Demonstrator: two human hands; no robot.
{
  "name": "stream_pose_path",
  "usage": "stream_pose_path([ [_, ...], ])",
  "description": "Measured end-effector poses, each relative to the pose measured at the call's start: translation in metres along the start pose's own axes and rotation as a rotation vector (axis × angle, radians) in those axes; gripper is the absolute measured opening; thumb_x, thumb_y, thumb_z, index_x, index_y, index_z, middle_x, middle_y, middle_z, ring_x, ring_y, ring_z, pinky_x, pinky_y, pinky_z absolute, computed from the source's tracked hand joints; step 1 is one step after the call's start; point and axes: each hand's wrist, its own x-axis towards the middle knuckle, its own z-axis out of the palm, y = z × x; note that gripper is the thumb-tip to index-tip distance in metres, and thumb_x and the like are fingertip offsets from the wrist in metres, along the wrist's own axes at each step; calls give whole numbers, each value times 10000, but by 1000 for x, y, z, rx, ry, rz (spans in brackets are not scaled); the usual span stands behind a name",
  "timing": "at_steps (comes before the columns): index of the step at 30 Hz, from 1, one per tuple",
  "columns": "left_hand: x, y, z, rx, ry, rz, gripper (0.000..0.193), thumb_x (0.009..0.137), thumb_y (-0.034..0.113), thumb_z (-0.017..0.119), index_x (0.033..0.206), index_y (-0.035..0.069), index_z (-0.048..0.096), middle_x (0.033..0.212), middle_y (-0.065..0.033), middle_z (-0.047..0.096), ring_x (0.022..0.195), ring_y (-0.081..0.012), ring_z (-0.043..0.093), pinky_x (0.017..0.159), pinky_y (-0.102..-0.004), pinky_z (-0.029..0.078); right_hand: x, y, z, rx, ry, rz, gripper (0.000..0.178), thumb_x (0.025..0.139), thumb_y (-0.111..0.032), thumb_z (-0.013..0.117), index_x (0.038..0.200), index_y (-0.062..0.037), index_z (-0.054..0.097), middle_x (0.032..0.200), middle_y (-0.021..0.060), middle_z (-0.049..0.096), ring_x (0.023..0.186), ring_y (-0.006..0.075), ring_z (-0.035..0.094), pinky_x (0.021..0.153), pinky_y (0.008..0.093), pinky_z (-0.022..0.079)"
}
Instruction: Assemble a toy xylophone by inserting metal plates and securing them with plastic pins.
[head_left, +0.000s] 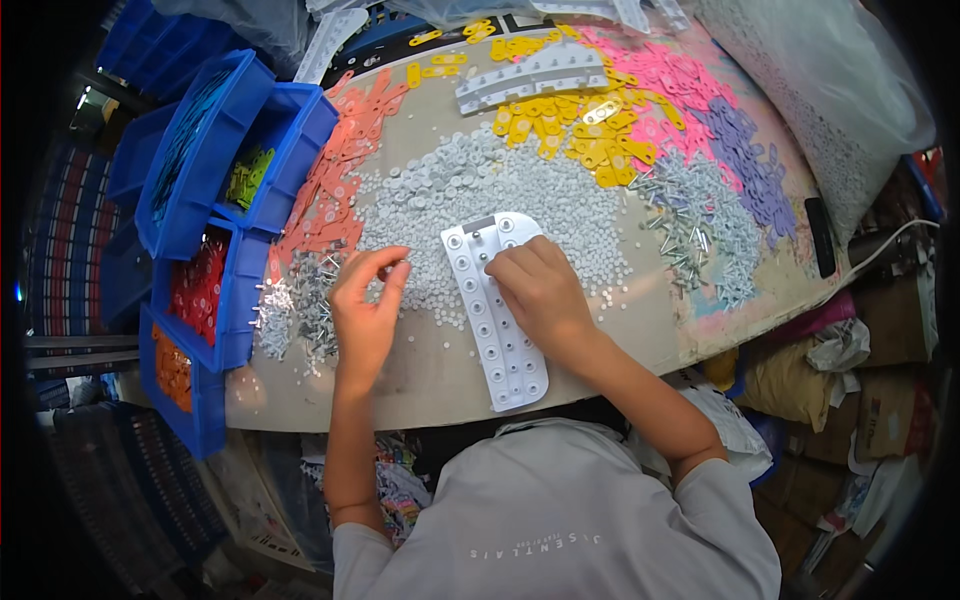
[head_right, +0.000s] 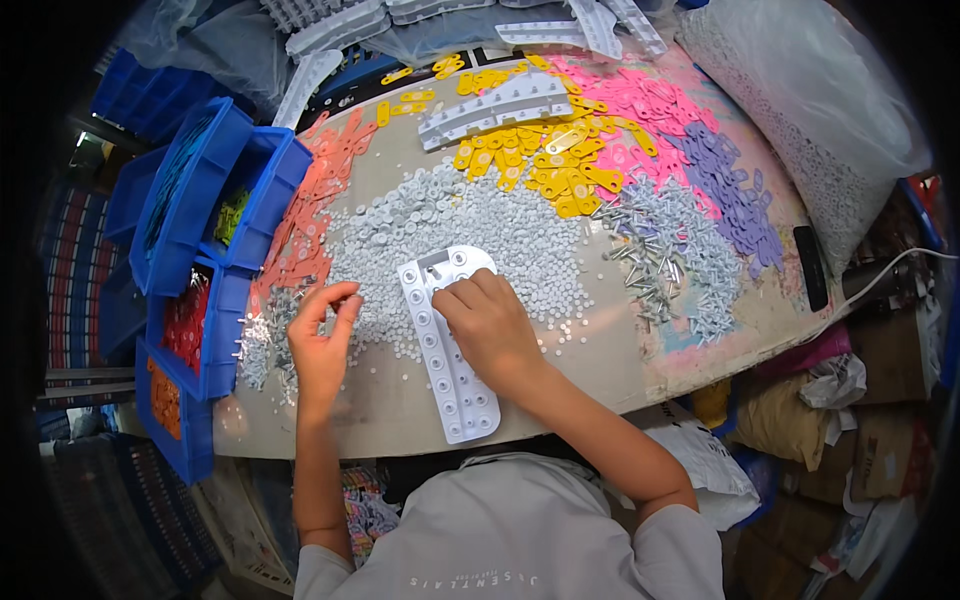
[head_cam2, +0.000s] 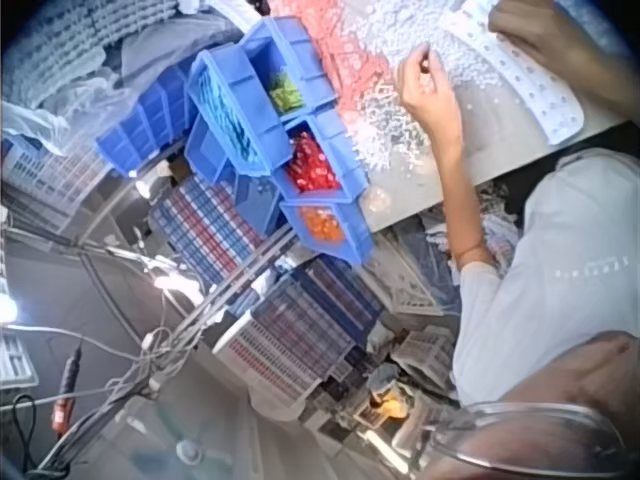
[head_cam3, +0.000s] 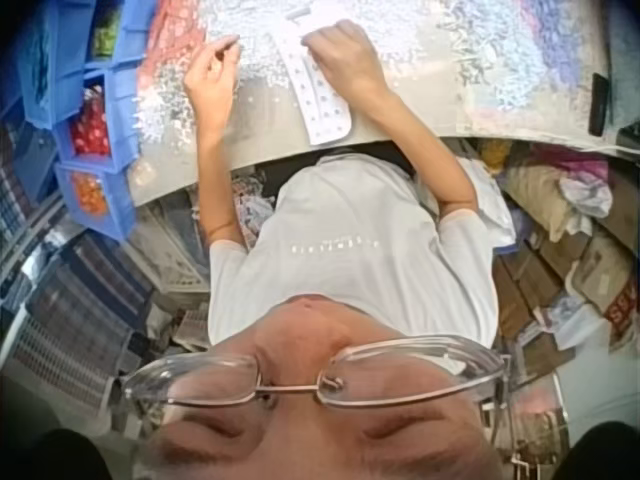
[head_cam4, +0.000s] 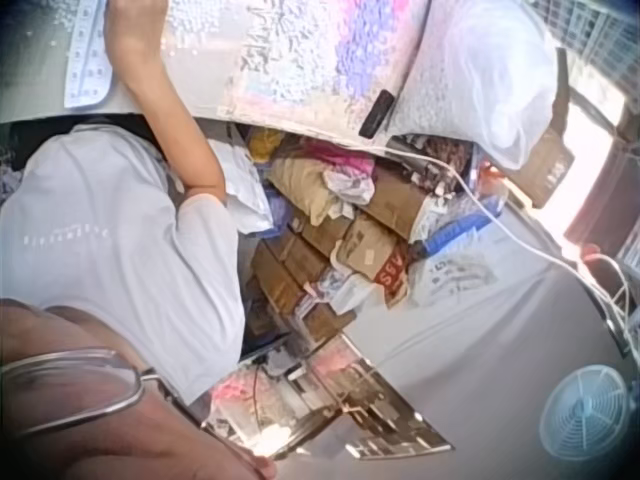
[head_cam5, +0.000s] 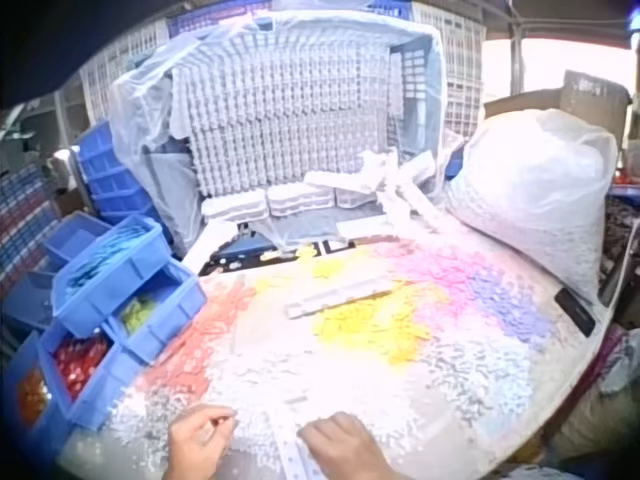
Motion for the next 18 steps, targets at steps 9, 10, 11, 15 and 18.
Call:
stream_pose_path([
  [9, -11, 25, 29, -166, -168, -40, 119, 827, 3, 749, 935, 5, 697, 896, -63, 630, 902, -205, 590, 855, -327, 462, -3, 4, 0, 13, -18, 16, 234, 718, 6, 695, 931, -84, 658, 958, 36, 634, 954, 253, 573, 838, 386, 469],
  [10, -12, 23, 32, -140, -169, 16, 128, 819, 9, 755, 935, 13, 702, 925, -72, 626, 945, -222, 589, 864, -337, 462, -4, 4, 0, 7, -32, -11, 246, 718, 4, 697, 946, -86, 675, 974, 38, 637, 963, 257, 580, 849, 395, 470],
  [11, -14, 23, 35, -140, -169, 15, 128, 819, 9, 755, 935, 13, 702, 925, -72, 626, 945, -222, 589, 864, -337, 462, -4, 4, 0, 0, -46, -38, 260, 717, 2, 699, 961, -88, 691, 989, 39, 641, 973, 262, 586, 859, 404, 470],
  [15, -22, 22, 45, -90, -151, 36, 170, 770, 60, 796, 917, 44, 711, 1009, -78, 599, 1003, -260, 555, 890, -377, 442, 4, 10, -22, -105, 65, 69, 330, 716, 9, 693, 1025, -104, 725, 1042, 59, 647, 1033, 281, 588, 912, 419, 462],
  [18, -23, 22, 52, -42, -152, 87, 165, 749, 75, 807, 885, 47, 719, 1013, -70, 591, 1001, -254, 549, 911, -382, 420, 6, 39, -55, -365, 130, 206, 342, 730, 19, 679, 1050, -93, 725, 1076, 82, 645, 1073, 294, 578, 946, 429, 452],
])
